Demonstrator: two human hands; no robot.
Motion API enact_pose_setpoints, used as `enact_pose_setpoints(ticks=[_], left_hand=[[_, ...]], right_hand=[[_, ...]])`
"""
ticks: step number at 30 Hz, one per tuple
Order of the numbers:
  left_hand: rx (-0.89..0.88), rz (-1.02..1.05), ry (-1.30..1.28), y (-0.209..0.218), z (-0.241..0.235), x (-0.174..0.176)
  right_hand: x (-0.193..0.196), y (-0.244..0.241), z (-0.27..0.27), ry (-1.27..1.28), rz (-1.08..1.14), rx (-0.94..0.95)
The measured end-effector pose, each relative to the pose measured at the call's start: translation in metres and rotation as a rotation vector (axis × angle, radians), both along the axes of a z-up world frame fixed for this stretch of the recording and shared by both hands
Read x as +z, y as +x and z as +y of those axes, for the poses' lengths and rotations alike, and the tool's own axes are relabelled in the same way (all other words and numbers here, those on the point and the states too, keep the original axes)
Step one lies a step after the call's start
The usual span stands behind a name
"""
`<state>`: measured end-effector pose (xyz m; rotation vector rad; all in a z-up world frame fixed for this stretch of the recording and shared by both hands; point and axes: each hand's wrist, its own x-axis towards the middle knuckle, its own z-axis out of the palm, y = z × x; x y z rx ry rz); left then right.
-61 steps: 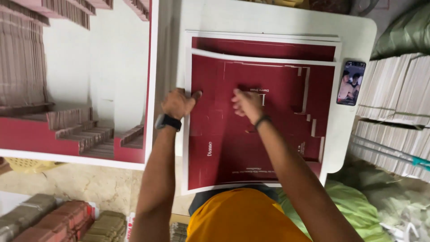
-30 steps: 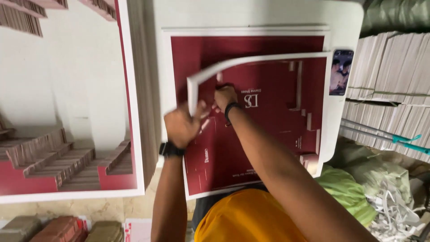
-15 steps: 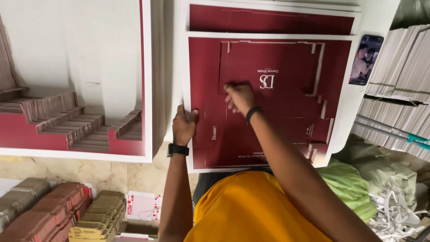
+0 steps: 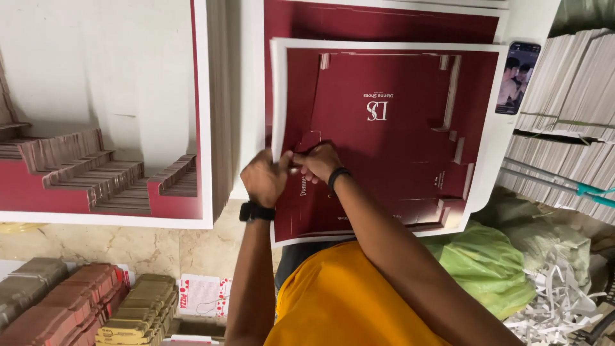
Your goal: Punching out pre-cut box templates from cardboard sheets and stacking the finished templates and frames.
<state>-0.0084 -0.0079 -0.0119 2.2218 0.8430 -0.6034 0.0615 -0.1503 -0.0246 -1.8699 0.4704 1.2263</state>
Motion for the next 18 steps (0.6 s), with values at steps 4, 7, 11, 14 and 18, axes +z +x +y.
enact_pose_setpoints(ticks=[4, 7, 11, 14, 18], left_hand=[[-0.256, -0.341, 0.375, -0.016, -0.014, -0.010], [-0.101, -0.243, 0.169, -0.012, -0.004, 0.022], [0.106, -0.120, -0.145, -0.013, 0.001, 0.057], [0.032, 0.028, -0.129, -0.058, 0.010, 0.015], [0.018, 0.114, -0.096, -0.057, 0.010, 0.009]], right_hand=[[0.004, 0.004, 0.000, 0.007, 0.030, -0.010], [0.040, 0.005, 0.002, 0.019, 0.036, 0.019], [-0.007, -0.012, -0.013, 0.020, -0.009, 0.039], [0.008, -0.024, -0.017, 0.056, 0.017, 0.141], [0.042, -0.038, -0.009, 0.099, 0.156, 0.323]])
